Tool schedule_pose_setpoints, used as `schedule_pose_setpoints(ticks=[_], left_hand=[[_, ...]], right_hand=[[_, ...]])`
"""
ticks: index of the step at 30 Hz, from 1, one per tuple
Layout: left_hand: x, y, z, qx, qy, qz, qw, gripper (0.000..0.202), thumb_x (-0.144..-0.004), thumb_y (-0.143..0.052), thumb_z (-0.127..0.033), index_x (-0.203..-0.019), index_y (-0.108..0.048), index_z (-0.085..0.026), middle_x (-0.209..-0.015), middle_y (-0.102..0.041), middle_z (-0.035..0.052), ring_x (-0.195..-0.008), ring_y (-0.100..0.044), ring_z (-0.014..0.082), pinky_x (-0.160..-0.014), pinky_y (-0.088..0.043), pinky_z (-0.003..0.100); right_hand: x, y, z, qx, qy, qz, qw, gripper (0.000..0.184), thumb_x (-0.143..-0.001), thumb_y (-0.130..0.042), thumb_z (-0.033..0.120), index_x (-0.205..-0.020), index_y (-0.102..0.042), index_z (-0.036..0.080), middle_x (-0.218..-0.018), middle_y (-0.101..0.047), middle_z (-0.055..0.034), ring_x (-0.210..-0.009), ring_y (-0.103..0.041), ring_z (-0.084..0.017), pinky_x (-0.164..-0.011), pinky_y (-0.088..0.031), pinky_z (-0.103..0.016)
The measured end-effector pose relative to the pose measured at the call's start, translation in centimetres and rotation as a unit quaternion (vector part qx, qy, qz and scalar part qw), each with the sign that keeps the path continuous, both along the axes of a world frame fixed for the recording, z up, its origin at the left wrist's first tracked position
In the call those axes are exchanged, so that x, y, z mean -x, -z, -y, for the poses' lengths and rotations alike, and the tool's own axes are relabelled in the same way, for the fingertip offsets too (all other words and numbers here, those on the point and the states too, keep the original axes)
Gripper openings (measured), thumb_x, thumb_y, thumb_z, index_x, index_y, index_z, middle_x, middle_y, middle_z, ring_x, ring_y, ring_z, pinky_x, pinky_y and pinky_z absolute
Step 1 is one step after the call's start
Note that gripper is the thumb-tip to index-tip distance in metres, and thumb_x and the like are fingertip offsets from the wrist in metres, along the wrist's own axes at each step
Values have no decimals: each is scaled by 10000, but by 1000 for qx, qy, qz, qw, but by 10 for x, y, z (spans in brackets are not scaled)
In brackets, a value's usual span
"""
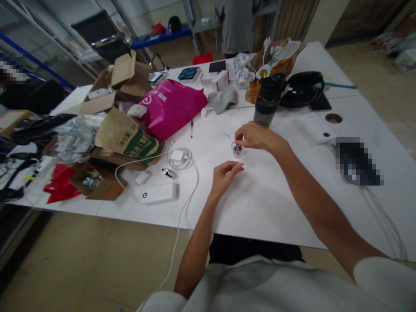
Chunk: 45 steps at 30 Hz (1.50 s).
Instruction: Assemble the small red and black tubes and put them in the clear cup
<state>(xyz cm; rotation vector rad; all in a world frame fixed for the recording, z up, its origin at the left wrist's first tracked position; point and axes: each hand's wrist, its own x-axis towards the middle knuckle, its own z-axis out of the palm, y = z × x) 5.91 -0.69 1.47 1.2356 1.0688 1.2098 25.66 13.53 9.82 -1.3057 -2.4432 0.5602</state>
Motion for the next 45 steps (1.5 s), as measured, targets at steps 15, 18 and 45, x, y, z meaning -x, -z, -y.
schedule_pose_setpoints(ticks=[15,18,45], left_hand=[[1,1,-1,-10,5,5,1000,405,-978,-928,-632,-1001,-921,-227,-960,-888,73,-887,-816,205,-897,-638,364],[0,0,0,-7,2,9,1000,427,-966,-933,-647,-995,-919,-222,-958,-887,78,-885,-817,210,-901,-643,371],[1,-2,-2,-15,-19,15,1000,449,-976,-924,-659,-1045,-913,-216,-936,-869,83,-845,-782,198,-845,-634,356]], right_hand=[[1,-6,-2,23,-13,58,998,159,-1026,-828,305,-1081,-943,209,-1058,-889,-135,-1027,-818,-308,-935,-606,-371],[0,-3,-6,15,-32,68,997,155,-1029,-800,257,-1063,-941,203,-1015,-881,-131,-980,-814,-305,-915,-596,-382],[-11,-29,9,-58,-8,-45,997,185,-1038,-746,276,-951,-895,210,-926,-858,-101,-859,-748,-278,-885,-543,-417]])
